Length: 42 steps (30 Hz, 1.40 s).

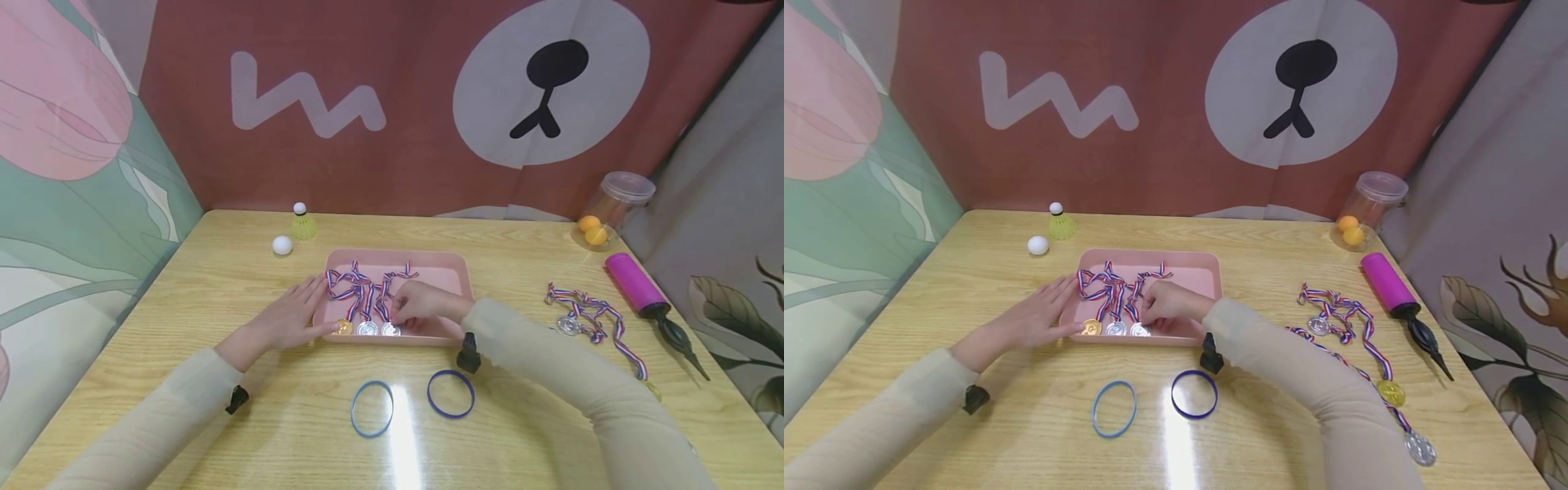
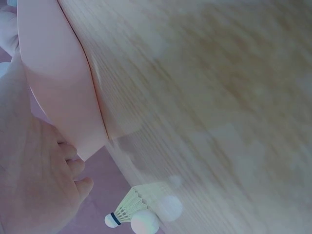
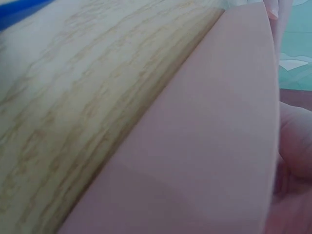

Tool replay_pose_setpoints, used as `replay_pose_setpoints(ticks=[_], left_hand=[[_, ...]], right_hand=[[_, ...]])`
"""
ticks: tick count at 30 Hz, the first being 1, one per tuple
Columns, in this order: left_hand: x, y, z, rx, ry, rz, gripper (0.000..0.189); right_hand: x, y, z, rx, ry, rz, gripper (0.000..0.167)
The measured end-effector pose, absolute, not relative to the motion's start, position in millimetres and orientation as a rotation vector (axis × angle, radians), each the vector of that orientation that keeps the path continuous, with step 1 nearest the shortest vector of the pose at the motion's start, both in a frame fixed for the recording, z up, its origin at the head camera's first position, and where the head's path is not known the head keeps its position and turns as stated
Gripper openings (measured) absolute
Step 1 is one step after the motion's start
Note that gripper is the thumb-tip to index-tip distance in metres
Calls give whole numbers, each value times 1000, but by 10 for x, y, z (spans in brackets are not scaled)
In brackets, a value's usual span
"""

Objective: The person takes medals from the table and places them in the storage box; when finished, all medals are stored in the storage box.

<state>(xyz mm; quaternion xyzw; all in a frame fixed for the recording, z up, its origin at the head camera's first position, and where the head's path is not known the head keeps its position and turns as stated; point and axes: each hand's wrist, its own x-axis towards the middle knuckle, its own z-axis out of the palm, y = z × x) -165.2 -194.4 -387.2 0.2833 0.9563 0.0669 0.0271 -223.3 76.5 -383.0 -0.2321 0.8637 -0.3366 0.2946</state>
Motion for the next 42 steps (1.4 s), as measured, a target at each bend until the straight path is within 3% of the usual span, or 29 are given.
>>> replay_pose_setpoints(ticks=[15,26,42], left_hand=[[-1660,-1946,-3897,871,2953,209,89],[-1658,-1943,-3910,853,2958,228,89],[-1665,-1941,-3912,852,2948,219,90]], right_hand=[[-2207,1133,-3498,-681,2330,-970,8],[-1997,1887,-3046,-595,2407,-1170,23],[-1673,3117,-3178,-308,2620,-1200,36]])
